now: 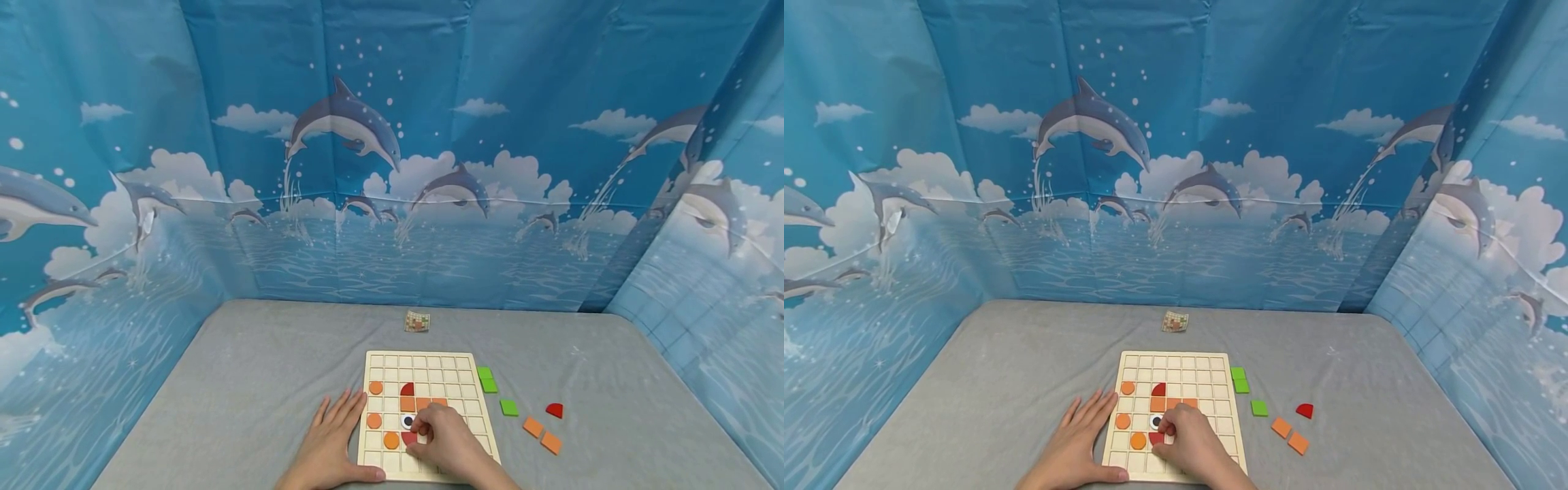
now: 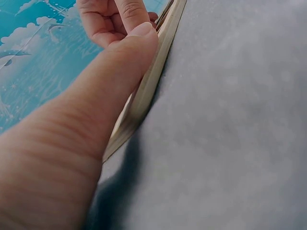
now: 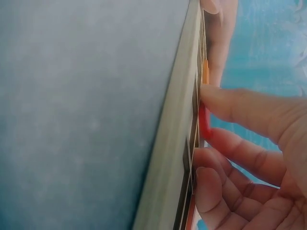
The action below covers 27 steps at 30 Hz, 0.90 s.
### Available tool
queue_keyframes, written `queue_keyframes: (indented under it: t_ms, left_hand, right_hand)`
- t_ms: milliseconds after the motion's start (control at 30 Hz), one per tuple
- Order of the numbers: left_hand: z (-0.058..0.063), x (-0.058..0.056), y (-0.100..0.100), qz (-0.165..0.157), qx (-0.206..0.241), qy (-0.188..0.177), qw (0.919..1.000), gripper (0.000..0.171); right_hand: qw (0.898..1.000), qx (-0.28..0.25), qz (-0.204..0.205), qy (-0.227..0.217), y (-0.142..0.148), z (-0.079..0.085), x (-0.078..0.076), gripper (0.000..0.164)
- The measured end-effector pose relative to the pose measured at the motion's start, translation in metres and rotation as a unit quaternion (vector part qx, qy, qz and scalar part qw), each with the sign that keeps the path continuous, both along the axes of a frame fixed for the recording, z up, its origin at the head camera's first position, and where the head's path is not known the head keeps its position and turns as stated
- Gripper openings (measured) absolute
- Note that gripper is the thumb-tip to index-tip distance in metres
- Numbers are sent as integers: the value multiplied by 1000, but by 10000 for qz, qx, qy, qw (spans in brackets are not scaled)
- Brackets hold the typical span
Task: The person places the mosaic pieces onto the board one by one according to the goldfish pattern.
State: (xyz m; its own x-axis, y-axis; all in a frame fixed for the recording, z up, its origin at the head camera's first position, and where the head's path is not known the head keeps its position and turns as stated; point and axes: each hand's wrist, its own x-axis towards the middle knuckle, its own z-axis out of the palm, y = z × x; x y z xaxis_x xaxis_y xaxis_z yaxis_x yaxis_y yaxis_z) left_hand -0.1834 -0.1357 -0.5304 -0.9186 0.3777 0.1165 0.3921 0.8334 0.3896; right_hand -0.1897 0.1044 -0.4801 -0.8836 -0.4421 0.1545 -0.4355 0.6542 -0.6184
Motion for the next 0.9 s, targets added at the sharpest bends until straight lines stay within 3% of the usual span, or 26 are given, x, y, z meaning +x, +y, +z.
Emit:
queue_keyframes:
  t_ms: [400, 667, 900]
  left_hand:
    - [1, 0, 1, 48, -5, -39, 10000, 125]
    - [0, 1, 0, -4, 39, 198, 9998, 123]
    - [0, 1, 1, -11, 13, 109, 9999, 124]
  right_hand:
    - [10000, -34, 31, -77, 1, 0, -1, 21]
    - [10000, -61, 76, -2, 1, -2, -2, 21]
    - [9998, -123, 139, -53, 5, -2, -1, 20]
